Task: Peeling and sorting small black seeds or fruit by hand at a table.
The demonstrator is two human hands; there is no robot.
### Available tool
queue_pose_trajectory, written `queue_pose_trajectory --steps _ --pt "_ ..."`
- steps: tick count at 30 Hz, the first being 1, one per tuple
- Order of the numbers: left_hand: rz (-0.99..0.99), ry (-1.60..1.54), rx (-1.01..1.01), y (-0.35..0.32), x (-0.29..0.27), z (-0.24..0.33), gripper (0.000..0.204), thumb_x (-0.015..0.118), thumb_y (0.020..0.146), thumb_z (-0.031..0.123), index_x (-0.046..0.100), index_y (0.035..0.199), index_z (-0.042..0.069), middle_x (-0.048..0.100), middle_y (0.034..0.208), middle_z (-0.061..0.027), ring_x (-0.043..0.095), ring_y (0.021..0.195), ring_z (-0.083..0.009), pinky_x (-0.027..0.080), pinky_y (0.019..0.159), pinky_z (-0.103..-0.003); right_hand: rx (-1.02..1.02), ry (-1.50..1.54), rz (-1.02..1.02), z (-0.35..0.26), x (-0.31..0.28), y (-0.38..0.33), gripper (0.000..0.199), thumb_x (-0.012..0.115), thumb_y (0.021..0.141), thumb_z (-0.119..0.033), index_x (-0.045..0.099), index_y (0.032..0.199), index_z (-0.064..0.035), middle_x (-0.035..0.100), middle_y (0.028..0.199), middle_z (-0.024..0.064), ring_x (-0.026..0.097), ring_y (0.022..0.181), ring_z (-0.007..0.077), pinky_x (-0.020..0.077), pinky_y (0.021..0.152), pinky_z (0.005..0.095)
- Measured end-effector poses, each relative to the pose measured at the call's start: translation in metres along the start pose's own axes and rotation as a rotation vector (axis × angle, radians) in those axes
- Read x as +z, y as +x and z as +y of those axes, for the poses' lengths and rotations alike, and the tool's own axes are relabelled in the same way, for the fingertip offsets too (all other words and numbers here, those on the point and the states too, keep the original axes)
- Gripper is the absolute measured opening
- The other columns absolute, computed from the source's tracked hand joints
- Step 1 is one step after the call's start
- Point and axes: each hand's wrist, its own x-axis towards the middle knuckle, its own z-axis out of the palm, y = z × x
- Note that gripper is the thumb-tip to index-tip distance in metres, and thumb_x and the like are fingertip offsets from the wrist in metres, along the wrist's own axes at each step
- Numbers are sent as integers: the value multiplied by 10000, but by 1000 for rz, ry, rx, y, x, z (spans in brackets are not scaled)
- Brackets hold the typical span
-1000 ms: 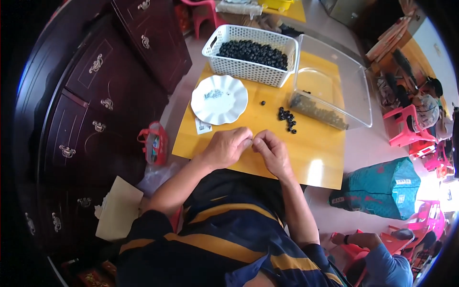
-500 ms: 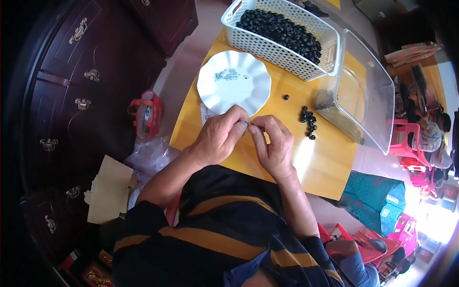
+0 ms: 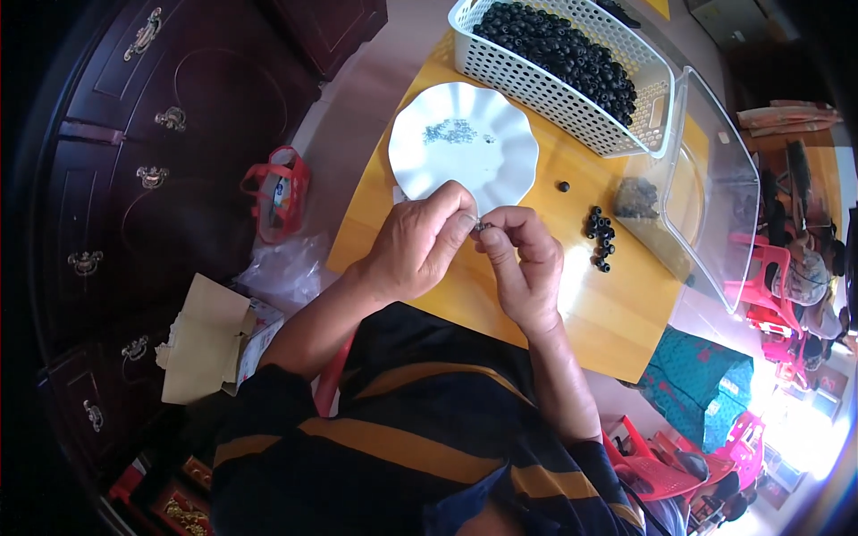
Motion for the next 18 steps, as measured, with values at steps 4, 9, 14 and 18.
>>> queue_pose_trajectory --steps 4,9,14,18 --pt "60 -126 -81 1 -3 -2 170 496 1051 186 520 986 31 594 714 -102 610 594 -245 449 565 -345 296 477 -4 3 -1 7 132 580 1018 -73 578 1128 0 672 991 69 597 850 119 498 817 259" --pt "131 63 -23 0 -6 -12 95 622 937 37 554 1002 23 656 798 -128 691 713 -296 515 621 -369 287 572 38 4 -7 18 132 596 1013 -95 591 1112 -8 675 978 67 596 823 117 490 808 260" --pt "171 490 141 12 -14 -20 152 654 885 19 581 1017 36 682 892 -133 692 772 -334 538 643 -404 293 597 105 5 -7 13 129 622 1003 -111 616 1094 -19 679 969 64 596 815 116 483 808 255" --pt "202 532 148 14 -12 -19 246 682 852 -10 627 1087 39 683 906 -126 696 760 -308 547 631 -381 380 667 119 7 -6 9 122 633 996 -113 649 1093 -39 682 952 52 607 814 114 497 787 249"
